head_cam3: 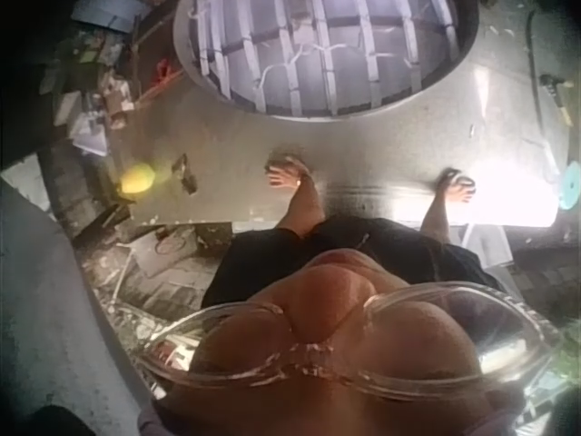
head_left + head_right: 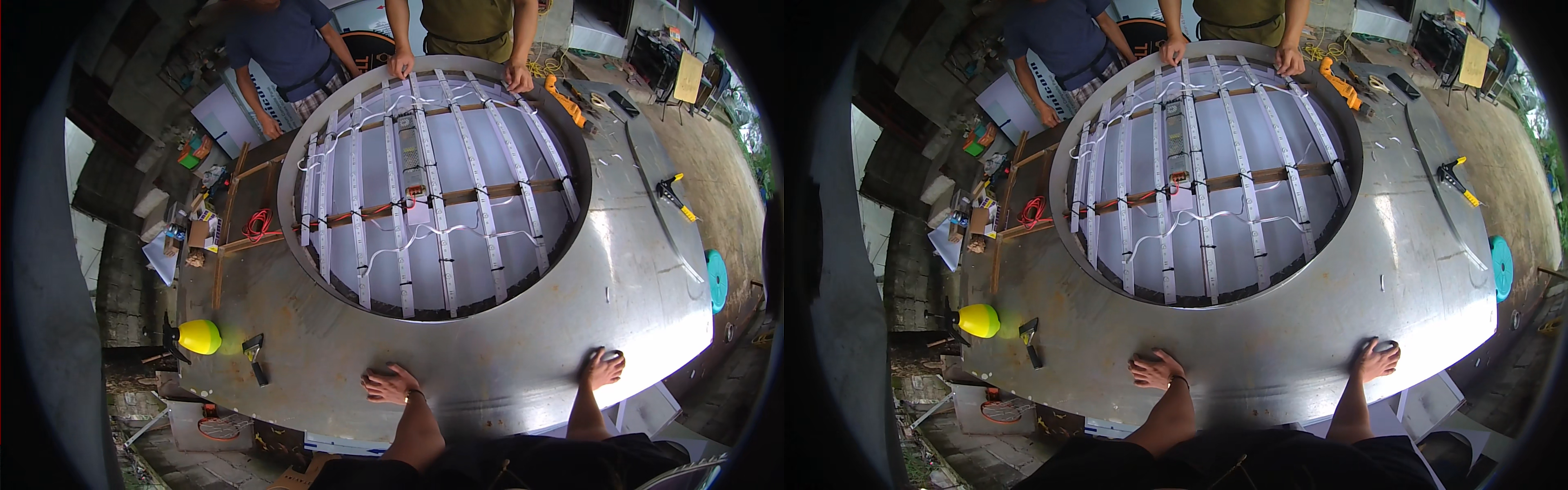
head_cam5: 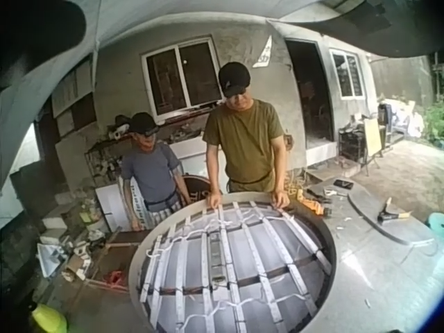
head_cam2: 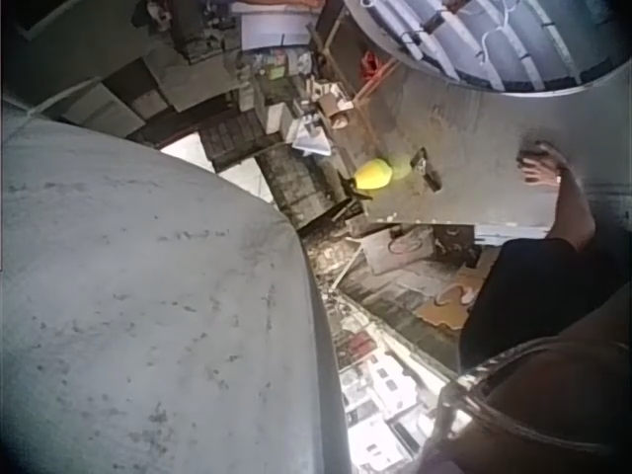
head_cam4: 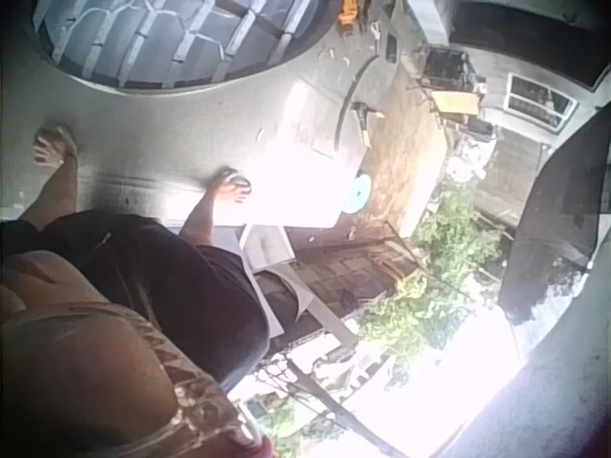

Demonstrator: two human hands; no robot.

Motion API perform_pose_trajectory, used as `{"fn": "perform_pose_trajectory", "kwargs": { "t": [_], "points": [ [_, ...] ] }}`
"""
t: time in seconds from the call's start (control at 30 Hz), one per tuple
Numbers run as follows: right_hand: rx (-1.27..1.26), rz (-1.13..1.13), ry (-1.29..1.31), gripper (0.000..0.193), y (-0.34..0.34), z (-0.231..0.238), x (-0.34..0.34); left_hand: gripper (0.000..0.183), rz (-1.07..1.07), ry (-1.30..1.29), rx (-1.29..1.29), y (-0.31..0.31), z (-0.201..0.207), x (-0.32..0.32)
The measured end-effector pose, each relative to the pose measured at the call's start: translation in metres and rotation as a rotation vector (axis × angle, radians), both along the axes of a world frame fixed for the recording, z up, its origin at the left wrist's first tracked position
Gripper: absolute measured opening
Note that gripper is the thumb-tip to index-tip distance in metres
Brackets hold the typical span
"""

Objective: Collaboratively assembling a large metal sign with internal LED lighting components.

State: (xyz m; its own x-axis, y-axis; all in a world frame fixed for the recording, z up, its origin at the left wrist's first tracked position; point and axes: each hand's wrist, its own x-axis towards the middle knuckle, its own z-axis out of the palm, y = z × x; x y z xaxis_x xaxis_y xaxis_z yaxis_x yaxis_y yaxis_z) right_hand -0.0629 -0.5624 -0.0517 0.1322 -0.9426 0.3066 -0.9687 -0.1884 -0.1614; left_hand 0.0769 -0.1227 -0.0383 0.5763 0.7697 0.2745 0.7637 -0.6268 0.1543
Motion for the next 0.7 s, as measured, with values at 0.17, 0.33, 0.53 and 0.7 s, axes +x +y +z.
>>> {"fn": "perform_pose_trajectory", "kwargs": {
  "t": [0.17, 0.33, 0.53, 0.7],
  "points": [
    [0.031, 0.001, -0.013, 0.069, -0.0005, 0.0021, -0.0007, 0.057, 0.000, -0.001, -0.011, -0.0017, 0.0030, 0.0011],
    [0.014, 0.000, -0.008, 0.071, 0.0008, 0.0010, 0.0005, 0.057, -0.001, -0.008, 0.012, -0.0003, 0.0019, 0.0007],
    [0.005, -0.001, 0.003, 0.074, 0.0010, 0.0003, -0.0003, 0.058, -0.002, -0.006, 0.022, 0.0002, 0.0003, 0.0006],
    [0.019, -0.020, 0.014, 0.073, 0.0026, 0.0046, 0.0010, 0.058, 0.010, -0.004, 0.011, -0.0004, -0.0009, 0.0011]
  ]
}}
